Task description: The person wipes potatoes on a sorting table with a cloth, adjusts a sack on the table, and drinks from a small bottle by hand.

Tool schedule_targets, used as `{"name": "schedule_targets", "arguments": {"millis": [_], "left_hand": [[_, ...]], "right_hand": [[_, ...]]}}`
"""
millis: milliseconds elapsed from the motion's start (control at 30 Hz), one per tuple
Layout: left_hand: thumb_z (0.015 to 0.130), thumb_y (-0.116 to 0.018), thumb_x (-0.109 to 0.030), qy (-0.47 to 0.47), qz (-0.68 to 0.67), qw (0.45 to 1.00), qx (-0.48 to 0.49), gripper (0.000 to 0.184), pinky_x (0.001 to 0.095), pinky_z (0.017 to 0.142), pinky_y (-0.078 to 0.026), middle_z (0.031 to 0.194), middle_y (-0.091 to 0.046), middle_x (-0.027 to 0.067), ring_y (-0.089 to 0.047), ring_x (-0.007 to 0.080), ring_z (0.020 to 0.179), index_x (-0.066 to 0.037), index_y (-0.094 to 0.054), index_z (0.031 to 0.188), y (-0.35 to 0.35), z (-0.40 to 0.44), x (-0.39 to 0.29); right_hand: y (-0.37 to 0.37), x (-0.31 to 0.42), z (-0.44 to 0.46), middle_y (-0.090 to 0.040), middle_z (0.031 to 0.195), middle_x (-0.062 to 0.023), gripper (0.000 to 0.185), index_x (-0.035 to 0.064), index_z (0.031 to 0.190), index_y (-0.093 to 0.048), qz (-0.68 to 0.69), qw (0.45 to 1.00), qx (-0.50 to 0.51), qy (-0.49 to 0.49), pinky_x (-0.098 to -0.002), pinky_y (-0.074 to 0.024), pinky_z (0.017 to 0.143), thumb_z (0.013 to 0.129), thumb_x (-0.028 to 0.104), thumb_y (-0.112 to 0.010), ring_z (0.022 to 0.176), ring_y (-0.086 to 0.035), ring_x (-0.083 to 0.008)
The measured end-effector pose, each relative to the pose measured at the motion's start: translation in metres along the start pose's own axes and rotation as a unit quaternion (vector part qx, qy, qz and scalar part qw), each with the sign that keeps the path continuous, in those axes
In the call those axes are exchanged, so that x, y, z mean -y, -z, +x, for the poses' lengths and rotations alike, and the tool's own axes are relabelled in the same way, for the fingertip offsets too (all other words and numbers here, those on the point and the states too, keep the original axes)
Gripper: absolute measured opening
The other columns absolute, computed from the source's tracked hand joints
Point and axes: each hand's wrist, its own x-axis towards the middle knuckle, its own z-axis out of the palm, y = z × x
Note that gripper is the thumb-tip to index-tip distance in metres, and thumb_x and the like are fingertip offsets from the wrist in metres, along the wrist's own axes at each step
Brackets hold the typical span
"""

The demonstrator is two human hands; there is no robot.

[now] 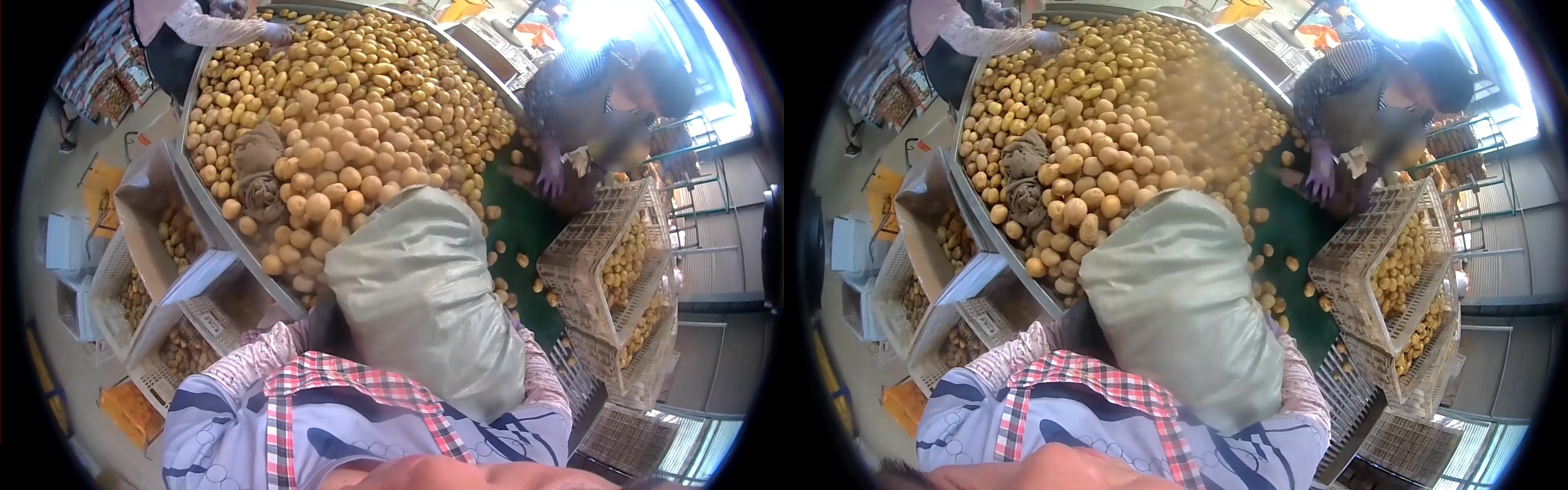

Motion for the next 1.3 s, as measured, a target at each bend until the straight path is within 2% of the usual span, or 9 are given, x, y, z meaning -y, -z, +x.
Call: {"name": "schedule_targets", "arguments": {"millis": [467, 633, 867, 967, 1100, 1133, 1167, 1200, 1300], "left_hand": [[0.085, -0.059, -0.024, -0.077, 0.075, 0.993, 0.046, 0.023, 0.0353, 0.065, -0.048, 0.086, -0.064, 0.0133, -0.061, 0.0236, 0.074, -0.003, -0.061, 0.093, -0.046, 0.016, -0.017], [0.085, -0.059, -0.024, -0.143, 0.108, 0.979, 0.100, 0.023, 0.0356, 0.065, -0.047, 0.086, -0.065, 0.0137, -0.062, 0.0241, 0.074, -0.003, -0.061, 0.094, -0.068, 0.031, -0.025], [0.085, -0.059, -0.024, -0.220, 0.133, 0.959, 0.117, 0.024, 0.0360, 0.065, -0.047, 0.086, -0.065, 0.0144, -0.062, 0.0247, 0.075, -0.003, -0.061, 0.095, -0.062, 0.022, -0.016], [0.086, -0.058, -0.024, -0.074, 0.120, 0.975, 0.170, 0.023, 0.0363, 0.065, -0.047, 0.087, -0.065, 0.0153, -0.062, 0.0257, 0.075, -0.004, -0.061, 0.097, -0.035, 0.016, -0.009], [0.085, -0.060, -0.024, -0.036, -0.080, 0.995, 0.051, 0.021, 0.0359, 0.068, -0.047, 0.083, -0.065, 0.0141, -0.063, 0.0248, 0.076, -0.004, -0.062, 0.093, 0.004, -0.016, -0.027], [0.086, -0.060, -0.024, -0.075, -0.003, 0.996, -0.051, 0.021, 0.0345, 0.068, -0.048, 0.082, -0.065, 0.0135, -0.063, 0.0220, 0.076, -0.005, -0.063, 0.093, 0.009, -0.014, -0.015], [0.086, -0.060, -0.022, 0.009, -0.142, 0.987, -0.075, 0.020, 0.0332, 0.065, -0.049, 0.082, -0.065, 0.0136, -0.064, 0.0204, 0.074, -0.004, -0.062, 0.096, 0.012, -0.019, -0.004], [0.092, -0.055, -0.020, 0.021, -0.088, 0.990, -0.107, 0.023, 0.0266, 0.063, -0.048, 0.083, -0.062, 0.0021, -0.057, 0.0094, 0.071, -0.002, -0.061, 0.106, 0.037, -0.026, -0.027], [0.089, -0.057, -0.013, -0.035, -0.066, 0.954, -0.290, 0.023, 0.0243, 0.073, -0.048, 0.091, -0.062, 0.0036, -0.057, 0.0093, 0.082, -0.002, -0.059, 0.109, 0.076, -0.014, 0.006]], "right_hand": [[0.001, -0.022, -0.006, -0.064, 0.091, -0.0187, 0.026, 0.0011, 0.106, -0.058, 0.034, 0.998, -0.050, 0.015, -0.0342, -0.0497, 0.078, 0.093, 0.018, -0.043, 0.085, -0.065, -0.0264], [0.024, -0.045, -0.073, -0.064, 0.093, -0.0189, 0.026, 0.0010, 0.106, -0.058, 0.190, 0.979, -0.065, 0.017, -0.0340, -0.0498, 0.078, 0.093, 0.017, -0.043, 0.086, -0.065, -0.0266], [0.009, -0.042, -0.128, -0.064, 0.094, -0.0193, 0.025, 0.0008, 0.107, -0.058, 0.496, 0.864, 0.037, 0.082, -0.0338, -0.0500, 0.079, 0.093, 0.016, -0.043, 0.087, -0.065, -0.0268], [-0.011, -0.036, -0.097, -0.064, 0.095, -0.0195, 0.025, 0.0007, 0.107, -0.058, 0.365, 0.925, 0.015, 0.105, -0.0337, -0.0501, 0.079, 0.093, 0.016, -0.043, 0.087, -0.065, -0.0269], [-0.020, -0.029, -0.054, -0.068, 0.092, -0.0187, 0.033, 0.0019, 0.108, -0.063, -0.041, 0.996, -0.066, 0.049, -0.0408, -0.0492, 0.080, 0.089, 0.026, -0.050, 0.090, -0.065, -0.0326], [-0.022, -0.031, -0.046, -0.067, 0.093, -0.0196, 0.033, 0.0038, 0.107, -0.065, -0.067, 0.997, -0.038, 0.031, -0.0416, -0.0491, 0.079, 0.088, 0.027, -0.050, 0.090, -0.065, -0.0339], [-0.026, -0.034, -0.041, -0.066, 0.094, -0.0206, 0.033, 0.0058, 0.105, -0.066, -0.093, 0.996, -0.011, 0.011, -0.0425, -0.0491, 0.079, 0.087, 0.027, -0.050, 0.091, -0.064, -0.0353], [-0.024, -0.034, -0.046, -0.068, 0.091, -0.0178, 0.030, 0.0102, 0.101, -0.068, -0.044, 0.997, -0.064, -0.014, -0.0424, -0.0497, 0.077, 0.086, 0.029, -0.052, 0.088, -0.065, -0.0339], [-0.008, -0.022, -0.060, -0.068, 0.090, -0.0152, 0.029, 0.0122, 0.103, -0.068, -0.039, 0.996, -0.071, -0.024, -0.0416, -0.0501, 0.076, 0.086, 0.029, -0.052, 0.087, -0.066, -0.0331]]}}
